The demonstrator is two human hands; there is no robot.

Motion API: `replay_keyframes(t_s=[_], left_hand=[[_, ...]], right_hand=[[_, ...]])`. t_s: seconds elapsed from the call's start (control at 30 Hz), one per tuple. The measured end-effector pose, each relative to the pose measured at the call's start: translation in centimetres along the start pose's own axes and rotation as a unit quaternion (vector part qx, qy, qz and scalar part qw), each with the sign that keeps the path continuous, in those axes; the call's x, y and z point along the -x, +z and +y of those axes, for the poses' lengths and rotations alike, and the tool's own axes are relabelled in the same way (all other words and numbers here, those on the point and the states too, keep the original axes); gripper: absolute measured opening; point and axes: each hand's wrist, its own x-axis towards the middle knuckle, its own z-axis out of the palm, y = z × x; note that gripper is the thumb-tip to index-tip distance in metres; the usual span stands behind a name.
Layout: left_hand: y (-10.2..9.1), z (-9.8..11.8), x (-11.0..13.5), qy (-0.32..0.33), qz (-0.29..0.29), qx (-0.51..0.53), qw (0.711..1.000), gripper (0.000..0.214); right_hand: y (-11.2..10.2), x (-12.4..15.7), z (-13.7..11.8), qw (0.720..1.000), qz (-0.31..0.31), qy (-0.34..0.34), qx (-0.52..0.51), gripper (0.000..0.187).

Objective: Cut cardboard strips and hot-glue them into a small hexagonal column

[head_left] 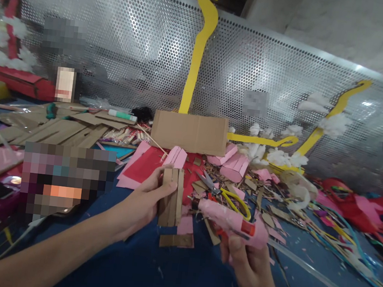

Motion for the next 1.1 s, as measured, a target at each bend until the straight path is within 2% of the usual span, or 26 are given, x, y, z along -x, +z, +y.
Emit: replay_keyframes(t_s=[0.13, 0.23, 0.33, 0.5, 0.7, 0.9, 1.1], left_hand=[[-0.9, -0.5, -0.6, 0.052, 0.01, -0.063, 0.997, 0.048], [-1.2, -0.5, -0.8, 0.082, -0.021, -0.168, 0.982, 0.044], [-1.2, -0.1, -0.8, 0.112, -0.025, -0.223, 0.968, 0.047], [-1.4, 0.2, -0.8, 0.131, -0.011, -0.261, 0.956, 0.039], [-1.5, 0.5, -0.5, 0.146, -0.023, -0.298, 0.943, 0.031], [-1.3, 1.1, -0.4, 0.191, 0.002, -0.344, 0.919, 0.025], [-1.3, 1.7, -0.3, 0.201, 0.006, -0.402, 0.893, 0.028]], right_hand=[[0.0, -0.1, 0.0, 1.0, -0.001, -0.002, -0.001, 0.06], [-0.1, 0.0, 0.2, 1.0, -0.002, 0.004, 0.005, 0.061], [-0.1, 0.3, 0.5, 1.0, -0.011, 0.014, 0.005, 0.061], [-0.2, 0.8, 1.1, 0.999, -0.025, 0.034, 0.005, 0.057], [-0.2, 1.0, 1.4, 0.995, -0.086, 0.048, -0.003, 0.051], [-0.1, 0.9, 1.2, 0.996, -0.073, 0.043, 0.006, 0.049], [-0.1, 1.0, 1.3, 0.995, -0.087, 0.057, 0.0, 0.048]])
